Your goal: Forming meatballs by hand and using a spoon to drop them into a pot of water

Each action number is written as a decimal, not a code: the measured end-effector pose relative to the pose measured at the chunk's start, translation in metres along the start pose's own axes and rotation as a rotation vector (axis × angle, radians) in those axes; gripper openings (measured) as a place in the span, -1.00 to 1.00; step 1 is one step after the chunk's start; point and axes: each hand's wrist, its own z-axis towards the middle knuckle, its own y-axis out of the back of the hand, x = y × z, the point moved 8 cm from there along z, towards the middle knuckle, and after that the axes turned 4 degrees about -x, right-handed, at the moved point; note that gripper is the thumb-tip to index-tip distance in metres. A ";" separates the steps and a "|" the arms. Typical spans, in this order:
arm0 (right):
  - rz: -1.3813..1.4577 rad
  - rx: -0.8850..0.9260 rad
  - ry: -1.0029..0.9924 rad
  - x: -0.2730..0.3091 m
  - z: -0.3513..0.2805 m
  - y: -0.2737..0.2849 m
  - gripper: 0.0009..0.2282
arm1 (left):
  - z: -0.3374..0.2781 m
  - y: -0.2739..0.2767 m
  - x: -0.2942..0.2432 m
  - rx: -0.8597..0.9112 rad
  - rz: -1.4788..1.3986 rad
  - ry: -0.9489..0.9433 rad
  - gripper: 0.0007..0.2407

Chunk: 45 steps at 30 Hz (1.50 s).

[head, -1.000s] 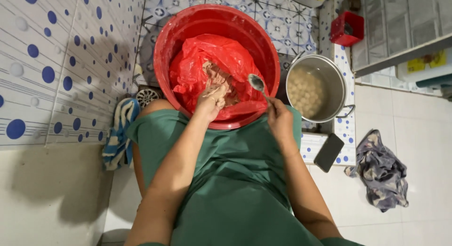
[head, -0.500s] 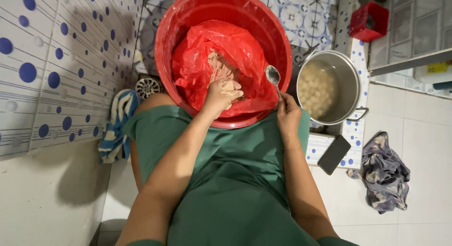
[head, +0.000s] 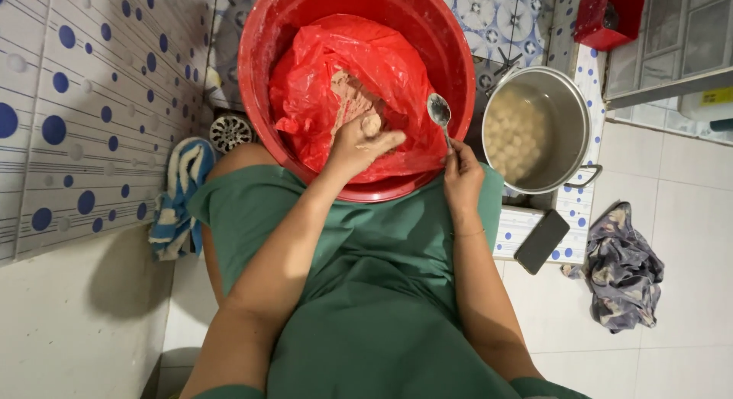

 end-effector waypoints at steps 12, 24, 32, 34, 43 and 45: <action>-0.010 0.007 0.012 0.005 -0.001 -0.003 -0.82 | 0.002 0.007 0.016 0.048 -0.331 0.300 -0.82; -0.036 0.018 0.032 0.003 0.000 -0.004 -0.83 | 0.002 0.014 0.015 0.027 -0.111 0.124 -0.78; -0.065 0.011 0.031 0.001 0.000 -0.004 -0.82 | 0.019 0.017 0.065 -0.002 0.009 0.031 -0.73; -0.070 0.009 0.034 -0.001 0.001 -0.005 -0.83 | 0.013 0.015 0.035 -0.008 -0.009 -0.006 -0.67; -0.040 -0.001 0.028 -0.001 0.000 -0.005 -0.83 | 0.009 0.006 0.013 0.028 0.034 0.177 -0.67; -0.002 0.016 0.013 -0.001 0.001 -0.005 -0.82 | 0.006 0.011 0.019 0.041 0.005 0.221 -0.42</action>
